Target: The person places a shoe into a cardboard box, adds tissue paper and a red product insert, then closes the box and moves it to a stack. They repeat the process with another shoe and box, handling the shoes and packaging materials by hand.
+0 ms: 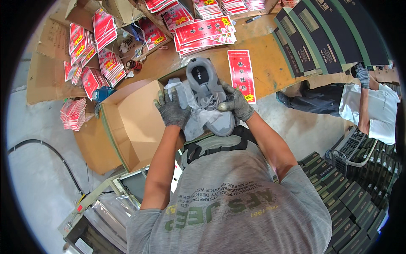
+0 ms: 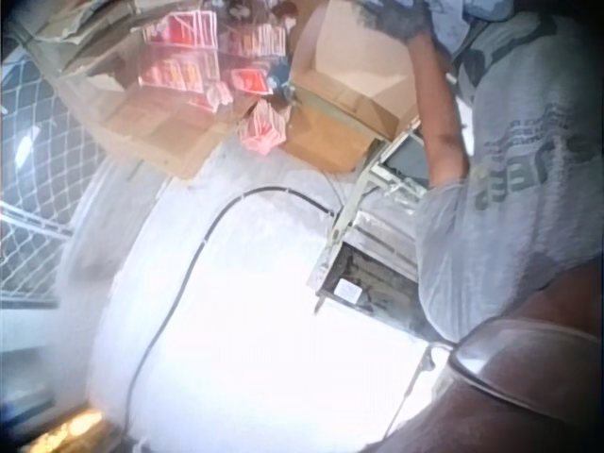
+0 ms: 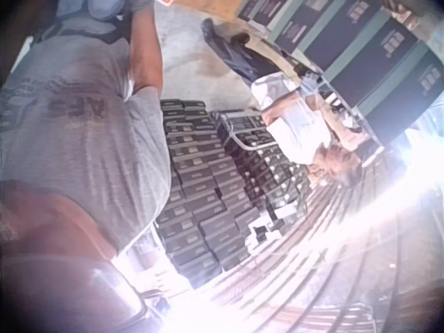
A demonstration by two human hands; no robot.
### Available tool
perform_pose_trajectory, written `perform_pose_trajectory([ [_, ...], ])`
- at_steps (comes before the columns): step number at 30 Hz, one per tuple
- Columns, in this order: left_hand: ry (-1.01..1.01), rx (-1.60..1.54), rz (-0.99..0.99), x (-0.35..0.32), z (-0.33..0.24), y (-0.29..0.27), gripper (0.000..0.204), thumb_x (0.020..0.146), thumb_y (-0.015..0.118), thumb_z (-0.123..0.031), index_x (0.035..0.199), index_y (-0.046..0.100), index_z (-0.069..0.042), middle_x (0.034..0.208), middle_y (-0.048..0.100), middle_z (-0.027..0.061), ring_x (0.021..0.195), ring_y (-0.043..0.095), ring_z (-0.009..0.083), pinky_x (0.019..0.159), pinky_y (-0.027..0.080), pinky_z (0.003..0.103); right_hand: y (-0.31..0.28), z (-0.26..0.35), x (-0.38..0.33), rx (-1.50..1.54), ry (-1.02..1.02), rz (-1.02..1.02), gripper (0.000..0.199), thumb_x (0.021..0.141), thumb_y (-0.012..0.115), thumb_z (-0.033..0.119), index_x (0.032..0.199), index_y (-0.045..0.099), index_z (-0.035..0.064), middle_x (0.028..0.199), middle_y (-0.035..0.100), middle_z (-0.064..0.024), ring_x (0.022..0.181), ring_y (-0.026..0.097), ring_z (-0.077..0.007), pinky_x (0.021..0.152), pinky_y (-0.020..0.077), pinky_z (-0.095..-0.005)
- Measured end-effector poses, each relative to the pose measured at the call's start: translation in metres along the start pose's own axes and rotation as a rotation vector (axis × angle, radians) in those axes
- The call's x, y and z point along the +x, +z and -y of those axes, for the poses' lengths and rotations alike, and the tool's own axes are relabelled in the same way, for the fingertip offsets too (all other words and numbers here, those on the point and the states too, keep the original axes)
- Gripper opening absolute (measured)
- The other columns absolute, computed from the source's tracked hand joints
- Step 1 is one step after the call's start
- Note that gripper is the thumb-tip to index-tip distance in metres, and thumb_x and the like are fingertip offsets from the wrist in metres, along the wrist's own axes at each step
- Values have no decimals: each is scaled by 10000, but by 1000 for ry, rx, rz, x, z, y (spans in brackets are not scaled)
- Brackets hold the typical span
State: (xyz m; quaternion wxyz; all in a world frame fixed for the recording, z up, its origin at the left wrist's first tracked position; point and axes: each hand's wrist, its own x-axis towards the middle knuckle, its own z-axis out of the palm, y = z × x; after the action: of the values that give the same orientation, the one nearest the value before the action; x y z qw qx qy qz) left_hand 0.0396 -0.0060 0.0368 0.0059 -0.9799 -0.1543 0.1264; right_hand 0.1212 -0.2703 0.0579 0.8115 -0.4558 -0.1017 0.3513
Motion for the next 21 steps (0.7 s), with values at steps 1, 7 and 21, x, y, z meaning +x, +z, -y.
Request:
perform_pose_trajectory([
  [1,2,4,7,1,1,2,1055,763,720,-650,1598,340,-129,1678,221,181,1563,122,391,1231,57,631,1,2,-4,71,20,3,1124,650,917,139,1608,328,117,1531,493,-74,1389,475,-210,1179,369,-388],
  [7,-42,68,-82,15,18,51,996,795,682,-647,1605,321,-194,1670,273,145,1558,169,397,1234,67,625,2,19,-8,174,-12,46,1120,664,903,131,1613,309,124,1487,532,-60,1329,541,-210,1138,432,-394],
  [21,2,152,-155,16,18,64,841,894,481,-650,1603,329,-223,1659,319,86,1544,226,373,1219,96,641,32,55,-17,163,-127,4,1118,568,950,158,1546,413,89,1410,600,-75,1259,608,-234,1086,489,-408],
])
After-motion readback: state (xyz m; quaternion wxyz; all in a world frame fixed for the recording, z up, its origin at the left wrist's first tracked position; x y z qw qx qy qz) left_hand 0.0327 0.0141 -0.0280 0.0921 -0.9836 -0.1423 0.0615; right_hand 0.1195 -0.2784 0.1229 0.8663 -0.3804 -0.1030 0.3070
